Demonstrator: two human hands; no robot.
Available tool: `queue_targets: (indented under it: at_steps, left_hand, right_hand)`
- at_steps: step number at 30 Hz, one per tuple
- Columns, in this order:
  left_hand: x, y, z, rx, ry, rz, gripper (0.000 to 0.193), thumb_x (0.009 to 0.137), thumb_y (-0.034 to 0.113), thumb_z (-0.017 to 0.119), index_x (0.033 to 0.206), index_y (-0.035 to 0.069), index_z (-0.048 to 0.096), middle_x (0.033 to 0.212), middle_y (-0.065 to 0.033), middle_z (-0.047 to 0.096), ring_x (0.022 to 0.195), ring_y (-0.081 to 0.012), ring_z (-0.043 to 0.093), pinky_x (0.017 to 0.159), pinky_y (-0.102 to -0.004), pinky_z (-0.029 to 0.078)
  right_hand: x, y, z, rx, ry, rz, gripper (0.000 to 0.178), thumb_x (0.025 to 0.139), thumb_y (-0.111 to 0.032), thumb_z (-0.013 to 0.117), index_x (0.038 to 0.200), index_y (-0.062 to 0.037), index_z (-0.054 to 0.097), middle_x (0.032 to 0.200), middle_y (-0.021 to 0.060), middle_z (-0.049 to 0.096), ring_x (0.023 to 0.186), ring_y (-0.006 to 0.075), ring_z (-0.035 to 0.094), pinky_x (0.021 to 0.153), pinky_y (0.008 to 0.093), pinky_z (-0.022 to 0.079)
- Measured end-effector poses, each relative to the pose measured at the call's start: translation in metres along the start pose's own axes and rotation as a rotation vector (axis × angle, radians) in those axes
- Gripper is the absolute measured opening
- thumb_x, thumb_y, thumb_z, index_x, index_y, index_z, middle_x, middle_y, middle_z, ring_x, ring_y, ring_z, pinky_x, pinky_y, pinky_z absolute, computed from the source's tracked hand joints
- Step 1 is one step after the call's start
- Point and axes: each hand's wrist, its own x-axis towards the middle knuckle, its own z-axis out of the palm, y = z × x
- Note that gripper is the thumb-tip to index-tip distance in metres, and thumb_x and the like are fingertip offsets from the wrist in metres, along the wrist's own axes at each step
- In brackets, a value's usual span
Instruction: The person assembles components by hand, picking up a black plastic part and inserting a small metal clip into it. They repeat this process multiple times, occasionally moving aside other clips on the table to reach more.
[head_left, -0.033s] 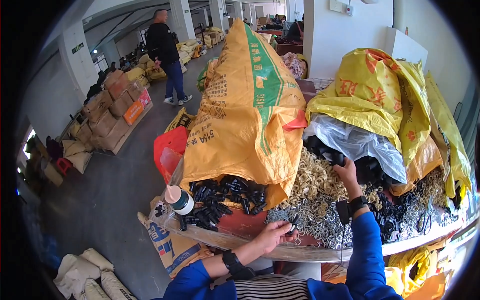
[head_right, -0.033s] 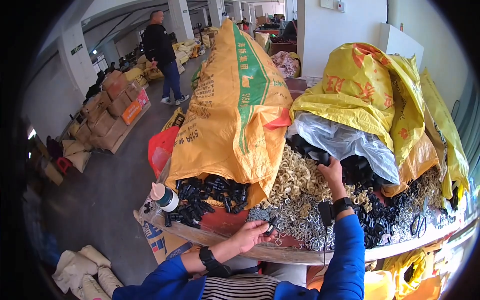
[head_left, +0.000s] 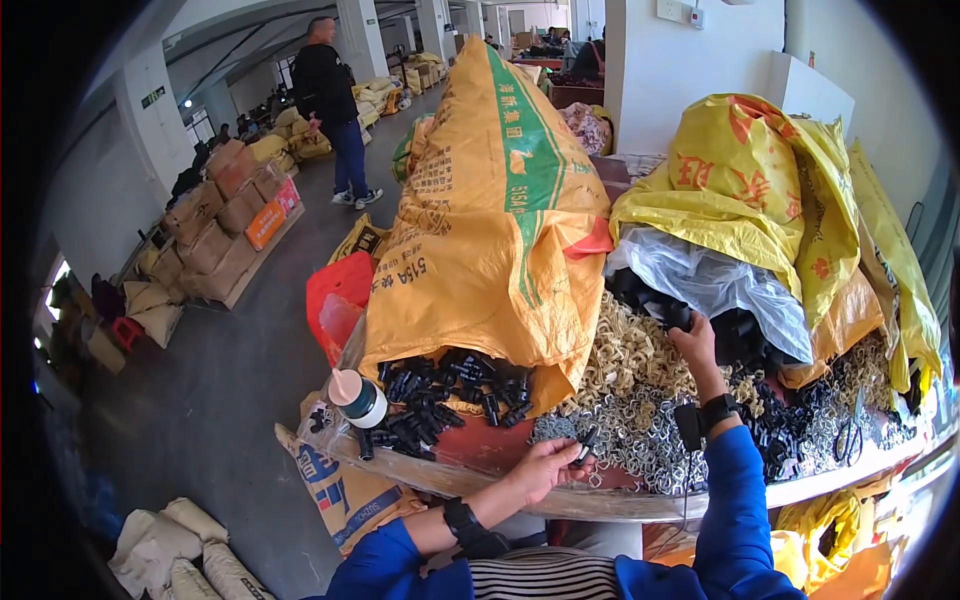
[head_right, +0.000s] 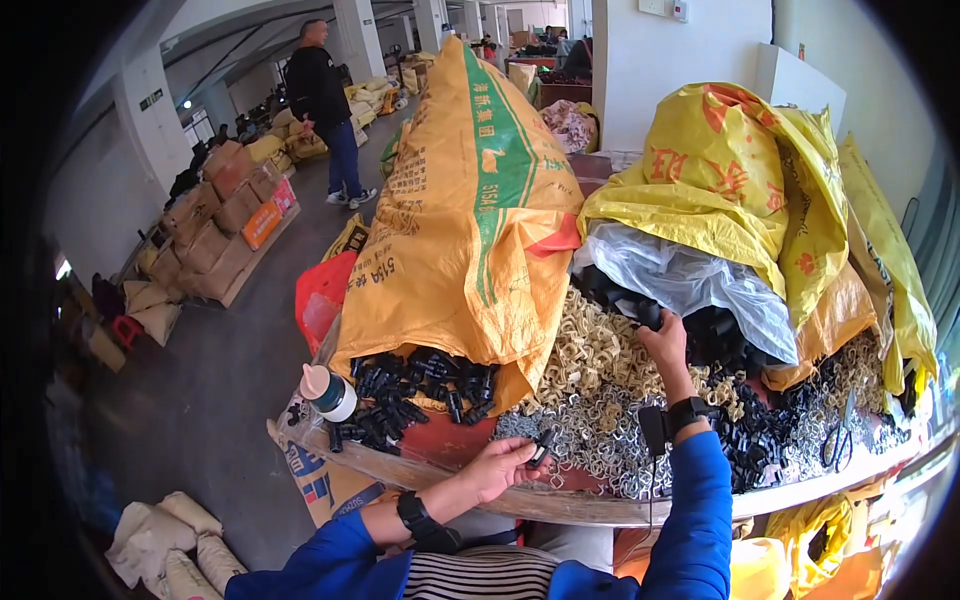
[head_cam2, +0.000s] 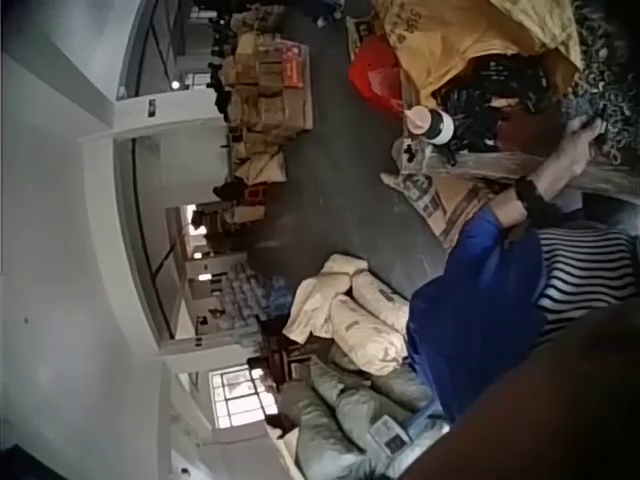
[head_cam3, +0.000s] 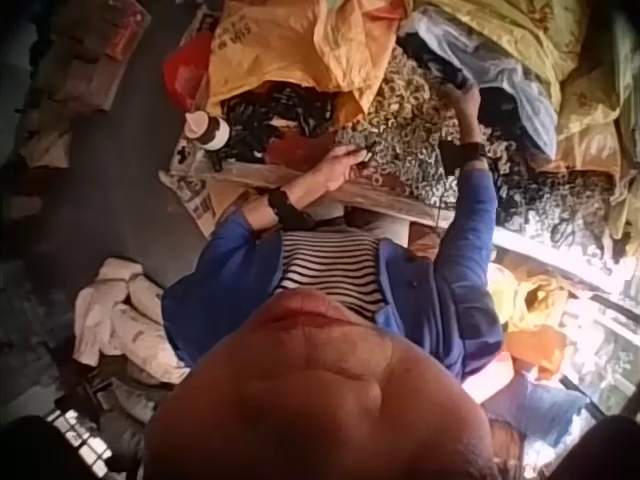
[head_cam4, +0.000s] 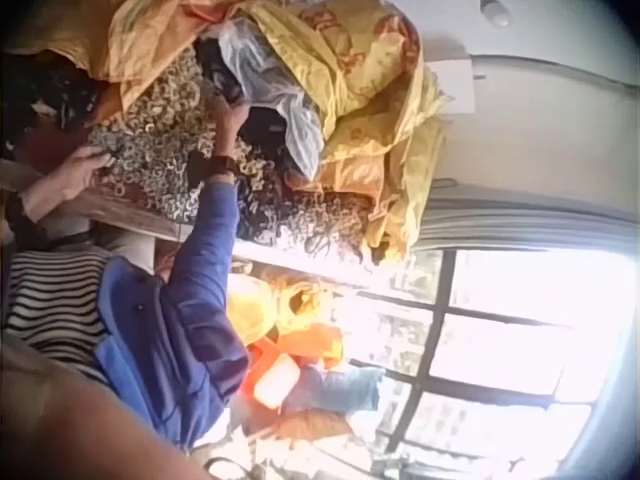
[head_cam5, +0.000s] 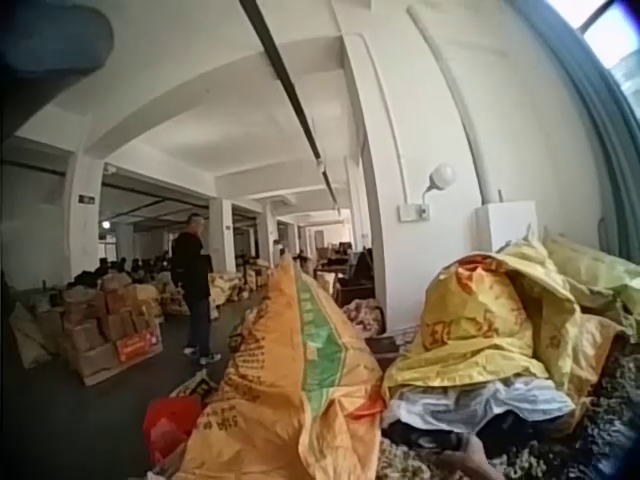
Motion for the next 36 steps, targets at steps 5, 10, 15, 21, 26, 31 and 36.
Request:
queue_targets:
  at_steps: [5, 10, 15, 21, 26, 31, 36]
  left_hand:
    - [-0.001, 0.013, 0.002, -0.069, 0.004, 0.048, 0.017, 0.082, 0.012, 0.047, 0.094, 0.001, 0.048, 0.089, -0.0128, 0.055, 0.075, -0.0162, 0.055, 0.062, -0.0228, 0.047]
    - [-0.008, 0.026, 0.01, -0.127, 0.044, 0.13, 0.016, 0.081, 0.01, 0.048, 0.095, 0.002, 0.049, 0.087, -0.0125, 0.055, 0.069, -0.0143, 0.053, 0.057, -0.0213, 0.044]
    - [-0.011, 0.032, 0.011, -0.094, 0.033, 0.164, 0.018, 0.08, 0.009, 0.048, 0.098, 0.003, 0.048, 0.085, -0.0106, 0.055, 0.064, -0.0124, 0.051, 0.054, -0.0202, 0.043]
    - [-0.014, 0.03, 0.011, 0.02, 0.058, 0.088, 0.021, 0.08, 0.009, 0.049, 0.1, 0.003, 0.049, 0.083, -0.009, 0.056, 0.063, -0.0104, 0.049, 0.054, -0.019, 0.041]
    - [-0.02, 0.028, 0.01, 0.113, 0.049, 0.064, 0.022, 0.08, 0.009, 0.049, 0.101, 0.002, 0.049, 0.083, -0.0089, 0.056, 0.063, -0.0092, 0.049, 0.054, -0.0186, 0.04]
    - [-0.021, 0.036, 0.006, 0.108, 0.053, 0.047, 0.023, 0.08, 0.01, 0.049, 0.101, 0.002, 0.049, 0.084, -0.0088, 0.056, 0.063, -0.0086, 0.048, 0.054, -0.0186, 0.04]
    - [-0.027, 0.045, 0.013, 0.15, 0.002, 0.066, 0.024, 0.079, 0.01, 0.05, 0.101, 0.002, 0.049, 0.085, -0.0077, 0.056, 0.063, -0.0074, 0.047, 0.053, -0.0176, 0.038]
  right_hand:
    - [-0.03, -0.013, -0.026, 0.187, -0.136, -0.089, 0.034, 0.066, -0.027, 0.059, 0.082, 0.0019, 0.053, 0.064, 0.012, 0.052, 0.057, 0.0207, 0.05, 0.055, 0.0307, 0.04]
    - [-0.08, -0.052, -0.039, 0.184, -0.544, -0.107, 0.035, 0.069, -0.029, 0.062, 0.085, 0.0005, 0.051, 0.066, 0.0088, 0.052, 0.059, 0.0162, 0.048, 0.056, 0.0286, 0.04]
    - [-0.122, -0.078, -0.03, 0.335, -0.698, -0.278, 0.032, 0.066, -0.021, 0.066, 0.086, -0.0018, 0.051, 0.073, 0.0079, 0.052, 0.064, 0.0158, 0.05, 0.059, 0.0271, 0.04]
    - [-0.148, -0.092, -0.022, 0.373, -0.852, -0.251, 0.032, 0.066, -0.018, 0.066, 0.089, -0.0025, 0.051, 0.074, 0.0077, 0.052, 0.067, 0.017, 0.052, 0.061, 0.0268, 0.042]
    - [-0.149, -0.079, -0.017, 0.428, -0.917, -0.069, 0.034, 0.069, -0.02, 0.065, 0.094, -0.0013, 0.051, 0.077, 0.0025, 0.053, 0.069, 0.0088, 0.05, 0.061, 0.0221, 0.043]
    - [-0.149, -0.074, -0.026, 0.758, -0.889, 0.154, 0.031, 0.071, -0.018, 0.062, 0.094, 0.0, 0.052, 0.077, 0.0019, 0.054, 0.067, 0.0078, 0.049, 0.059, 0.0219, 0.042]
    - [-0.143, -0.083, -0.025, 0.707, -0.819, 0.029, 0.03, 0.072, -0.02, 0.061, 0.092, 0.0009, 0.052, 0.076, 0.0012, 0.054, 0.067, 0.0062, 0.05, 0.059, 0.0192, 0.043]
